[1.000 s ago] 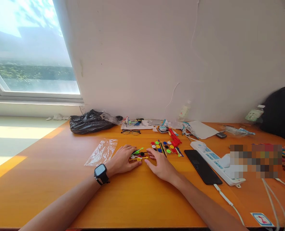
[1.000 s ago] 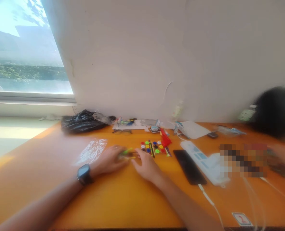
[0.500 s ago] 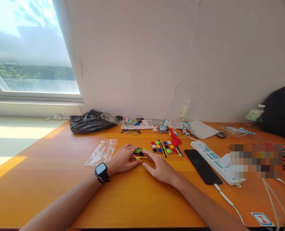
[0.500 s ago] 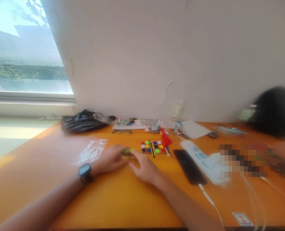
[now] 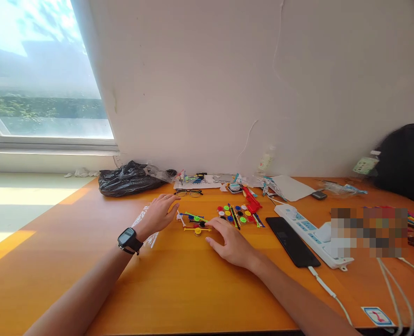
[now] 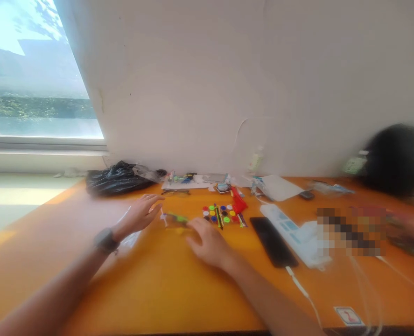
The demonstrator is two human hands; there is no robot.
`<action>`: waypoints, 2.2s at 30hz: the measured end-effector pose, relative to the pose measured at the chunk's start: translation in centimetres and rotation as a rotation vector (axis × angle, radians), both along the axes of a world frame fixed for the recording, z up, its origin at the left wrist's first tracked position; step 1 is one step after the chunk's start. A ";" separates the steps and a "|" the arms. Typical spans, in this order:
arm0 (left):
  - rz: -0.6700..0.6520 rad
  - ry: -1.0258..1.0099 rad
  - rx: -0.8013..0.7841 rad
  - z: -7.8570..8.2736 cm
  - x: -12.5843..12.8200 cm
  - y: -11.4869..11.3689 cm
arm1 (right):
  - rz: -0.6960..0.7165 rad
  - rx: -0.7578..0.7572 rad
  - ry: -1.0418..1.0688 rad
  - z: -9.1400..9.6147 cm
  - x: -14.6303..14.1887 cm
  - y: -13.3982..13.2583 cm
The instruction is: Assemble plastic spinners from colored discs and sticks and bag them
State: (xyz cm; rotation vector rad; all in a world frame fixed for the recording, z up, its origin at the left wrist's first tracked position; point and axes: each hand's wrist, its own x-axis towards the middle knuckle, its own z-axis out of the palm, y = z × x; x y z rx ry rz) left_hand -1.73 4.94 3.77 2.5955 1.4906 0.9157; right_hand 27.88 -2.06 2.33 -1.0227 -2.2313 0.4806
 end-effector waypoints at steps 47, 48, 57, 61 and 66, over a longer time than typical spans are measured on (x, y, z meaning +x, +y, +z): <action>-0.346 -0.269 -0.496 18.2 3.4 -2.4 | 0.247 0.021 0.027 19.1 -3.8 5.1; -0.358 -0.299 -0.503 18.2 3.4 -2.5 | 0.260 0.040 0.027 19.2 -4.1 5.2; -0.520 -0.472 -0.639 17.2 1.5 -1.9 | 0.303 0.137 0.060 17.7 -5.3 4.3; -0.525 -0.471 -0.667 17.2 1.3 -2.2 | 0.298 0.086 0.047 17.5 -5.0 4.0; -0.427 -0.316 -0.578 17.4 2.1 -2.5 | 0.185 0.051 -0.071 17.4 -4.5 4.2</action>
